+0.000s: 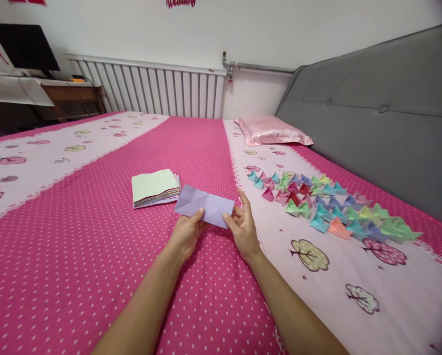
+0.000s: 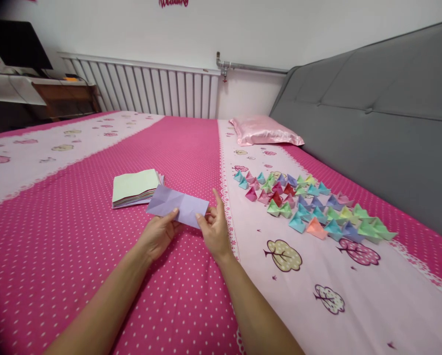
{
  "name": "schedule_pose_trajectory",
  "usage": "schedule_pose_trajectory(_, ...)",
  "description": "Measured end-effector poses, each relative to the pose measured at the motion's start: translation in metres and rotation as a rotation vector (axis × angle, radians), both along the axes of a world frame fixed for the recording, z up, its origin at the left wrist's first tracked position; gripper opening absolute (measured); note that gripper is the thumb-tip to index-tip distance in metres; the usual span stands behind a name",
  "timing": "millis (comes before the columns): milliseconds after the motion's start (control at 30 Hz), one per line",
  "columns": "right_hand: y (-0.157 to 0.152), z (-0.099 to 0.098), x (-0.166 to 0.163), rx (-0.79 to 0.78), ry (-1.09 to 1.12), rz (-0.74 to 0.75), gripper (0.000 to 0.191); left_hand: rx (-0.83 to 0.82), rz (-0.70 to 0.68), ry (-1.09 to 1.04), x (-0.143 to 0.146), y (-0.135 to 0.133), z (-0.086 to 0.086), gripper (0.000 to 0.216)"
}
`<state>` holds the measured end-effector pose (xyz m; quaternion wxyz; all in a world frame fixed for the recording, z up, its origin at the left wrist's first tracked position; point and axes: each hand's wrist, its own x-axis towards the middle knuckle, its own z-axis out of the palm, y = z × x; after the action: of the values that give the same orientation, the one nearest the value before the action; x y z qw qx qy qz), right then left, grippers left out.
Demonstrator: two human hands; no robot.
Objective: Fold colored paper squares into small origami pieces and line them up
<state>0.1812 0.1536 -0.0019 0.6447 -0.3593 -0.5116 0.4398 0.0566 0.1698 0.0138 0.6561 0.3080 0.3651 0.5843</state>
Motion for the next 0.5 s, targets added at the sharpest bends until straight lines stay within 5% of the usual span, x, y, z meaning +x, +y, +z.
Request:
schedule_pose_trajectory(267,0.000,0.001,0.007,0.088,-0.586,-0.081,0.059,-0.131,0.047,-0.045,-0.009,0.004,0.003,0.017)
schedule_pose_trajectory(500,0.003,-0.005,0.011,0.145,-0.703,-0.048,0.056,-0.161,0.011,0.010,-0.012,0.004,0.002,0.019)
